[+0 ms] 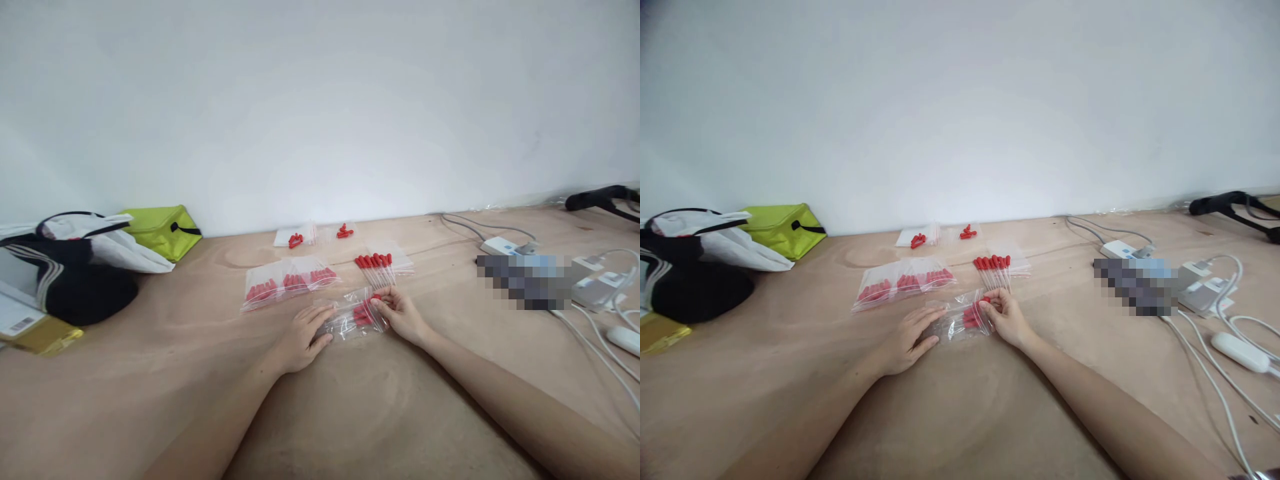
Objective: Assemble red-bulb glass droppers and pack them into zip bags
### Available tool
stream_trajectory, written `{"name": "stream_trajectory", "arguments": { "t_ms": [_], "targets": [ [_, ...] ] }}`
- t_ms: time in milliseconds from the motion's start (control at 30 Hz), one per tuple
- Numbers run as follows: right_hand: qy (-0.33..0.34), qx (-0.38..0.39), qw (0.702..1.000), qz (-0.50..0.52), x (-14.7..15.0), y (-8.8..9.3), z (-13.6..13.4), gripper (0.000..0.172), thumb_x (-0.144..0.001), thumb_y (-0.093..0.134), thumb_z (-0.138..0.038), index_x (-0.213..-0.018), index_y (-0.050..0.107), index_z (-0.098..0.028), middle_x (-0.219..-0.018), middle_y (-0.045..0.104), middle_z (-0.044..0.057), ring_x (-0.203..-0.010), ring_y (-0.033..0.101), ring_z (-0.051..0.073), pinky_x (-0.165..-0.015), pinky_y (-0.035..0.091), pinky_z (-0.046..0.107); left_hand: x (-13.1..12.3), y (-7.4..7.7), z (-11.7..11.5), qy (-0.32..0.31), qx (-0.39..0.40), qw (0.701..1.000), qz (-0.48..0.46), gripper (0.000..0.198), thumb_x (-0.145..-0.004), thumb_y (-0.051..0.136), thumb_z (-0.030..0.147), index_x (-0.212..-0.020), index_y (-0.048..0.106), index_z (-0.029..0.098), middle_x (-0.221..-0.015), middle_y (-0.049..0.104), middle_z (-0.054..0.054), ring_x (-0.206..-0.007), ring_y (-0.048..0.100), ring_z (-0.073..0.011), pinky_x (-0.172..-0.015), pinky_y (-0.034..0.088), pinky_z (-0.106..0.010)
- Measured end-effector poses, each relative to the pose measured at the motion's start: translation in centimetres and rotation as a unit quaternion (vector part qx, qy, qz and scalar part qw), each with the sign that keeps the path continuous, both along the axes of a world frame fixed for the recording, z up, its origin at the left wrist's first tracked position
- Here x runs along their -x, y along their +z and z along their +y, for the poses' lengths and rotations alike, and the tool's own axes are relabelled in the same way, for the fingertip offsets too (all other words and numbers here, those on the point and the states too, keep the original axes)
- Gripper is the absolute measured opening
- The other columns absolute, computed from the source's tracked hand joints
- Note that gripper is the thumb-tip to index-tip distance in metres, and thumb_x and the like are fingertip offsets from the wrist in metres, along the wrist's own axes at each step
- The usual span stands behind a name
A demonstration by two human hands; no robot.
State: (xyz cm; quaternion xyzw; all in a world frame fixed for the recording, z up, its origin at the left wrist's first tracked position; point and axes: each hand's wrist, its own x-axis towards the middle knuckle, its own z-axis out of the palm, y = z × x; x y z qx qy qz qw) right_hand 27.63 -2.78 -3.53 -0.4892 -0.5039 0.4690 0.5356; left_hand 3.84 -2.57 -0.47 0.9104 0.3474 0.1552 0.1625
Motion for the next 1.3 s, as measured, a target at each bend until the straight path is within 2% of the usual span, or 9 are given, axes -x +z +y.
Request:
{"name": "stream_trajectory", "arguments": {
  "t_ms": [100, 433, 500, 567, 633, 700, 800, 1033, 1300],
  "targets": [
    [-0.002, -0.014, 1.000, -0.018, 0.0, 0.0, 0.5, 0.031, -0.064, 0.062, -0.045, -0.077, 0.052, -0.018, -0.069, 0.060, 0.001, -0.063, 0.057, 0.013, -0.057, 0.047, 0.027, 0.0, -0.1, 0.1, 0.000, -0.001, 1.000, 0.000, 0.043, -0.085, 0.042, 0.026, -0.127, 0.035, 0.022, -0.133, 0.039, -0.005, -0.122, 0.034, -0.0199, -0.103, 0.027, -0.041],
    [0.090, -0.035, 0.985, -0.146, -0.2, 0.0, 0.8, 0.027, -0.075, 0.048, -0.041, -0.069, 0.063, -0.019, -0.068, 0.064, 0.002, -0.063, 0.057, 0.016, -0.062, 0.047, 0.031, 0.2, -0.3, 0.1, 0.009, 0.000, 1.000, 0.014, 0.042, -0.085, 0.042, 0.028, -0.127, 0.036, 0.022, -0.132, 0.040, -0.007, -0.121, 0.035, -0.0210, -0.102, 0.028, -0.042],
    [0.050, -0.030, 0.988, -0.145, -0.7, 0.0, 1.3, 0.024, -0.074, 0.048, -0.039, -0.072, 0.062, -0.019, -0.067, 0.063, 0.002, -0.062, 0.057, 0.016, -0.060, 0.046, 0.030, 0.1, -0.2, 0.1, 0.010, 0.001, 1.000, 0.016, 0.041, -0.085, 0.042, 0.028, -0.125, 0.039, 0.022, -0.132, 0.040, -0.007, -0.121, 0.036, -0.0217, -0.101, 0.029, -0.043],
    [-0.045, -0.027, 0.983, -0.178, -1.7, 0.4, 2.3, 0.020, -0.072, 0.049, -0.036, -0.070, 0.058, -0.018, -0.064, 0.061, 0.002, -0.058, 0.055, 0.015, -0.057, 0.045, 0.028, 0.1, -0.2, 0.1, 0.008, 0.001, 1.000, 0.017, 0.038, -0.085, 0.042, 0.028, -0.123, 0.042, 0.023, -0.132, 0.040, -0.007, -0.120, 0.037, -0.0221, -0.101, 0.029, -0.043],
    [-0.157, -0.008, 0.956, -0.246, -3.2, 0.9, 3.8, 0.016, -0.070, 0.050, -0.033, -0.068, 0.055, -0.018, -0.065, 0.060, 0.002, -0.059, 0.054, 0.014, -0.056, 0.043, 0.026, 0.1, -0.3, 0.1, 0.003, -0.003, 1.000, 0.017, 0.036, -0.085, 0.041, 0.027, -0.122, 0.044, 0.024, -0.132, 0.039, -0.006, -0.120, 0.037, -0.0222, -0.100, 0.030, -0.044],
    [-0.217, 0.047, 0.920, -0.322, -4.6, 1.3, 5.4, 0.015, -0.067, 0.053, -0.030, -0.074, 0.055, -0.017, -0.070, 0.061, 0.003, -0.061, 0.055, 0.014, -0.057, 0.042, 0.024, 0.2, -0.3, 0.2, -0.001, -0.007, 1.000, 0.016, 0.035, -0.085, 0.041, 0.027, -0.120, 0.045, 0.026, -0.132, 0.039, -0.006, -0.119, 0.038, -0.0222, -0.100, 0.030, -0.044],
    [-0.193, 0.100, 0.897, -0.384, -5.8, 1.6, 7.3, 0.022, -0.064, 0.057, -0.028, -0.082, 0.055, -0.015, -0.074, 0.062, 0.004, -0.066, 0.057, 0.014, -0.058, 0.042, 0.023, 0.3, -0.5, 0.2, -0.002, -0.011, 1.000, 0.018, 0.035, -0.086, 0.041, 0.028, -0.120, 0.046, 0.026, -0.132, 0.040, -0.006, -0.119, 0.037, -0.0218, -0.100, 0.030, -0.044],
    [-0.163, 0.121, 0.889, -0.411, -5.8, 1.4, 9.0, 0.030, -0.058, 0.061, -0.022, -0.086, 0.059, -0.012, -0.076, 0.063, 0.010, -0.070, 0.058, 0.020, -0.058, 0.041, 0.026, 0.2, -0.4, 0.1, -0.003, -0.009, 1.000, 0.023, 0.035, -0.086, 0.041, 0.028, -0.121, 0.046, 0.026, -0.132, 0.039, -0.006, -0.120, 0.037, -0.0215, -0.100, 0.029, -0.044],
    [-0.161, 0.092, 0.914, -0.362, -6.9, 2.3, 7.7, 0.037, -0.068, 0.052, -0.022, -0.104, 0.053, -0.011, -0.067, 0.060, 0.003, -0.059, 0.056, 0.013, -0.055, 0.042, 0.023, 0.2, -0.6, 0.3, -0.004, -0.012, 1.000, 0.017, 0.036, -0.086, 0.041, 0.027, -0.121, 0.045, 0.026, -0.132, 0.039, -0.006, -0.120, 0.036, -0.0218, -0.100, 0.029, -0.044]
  ]
}}
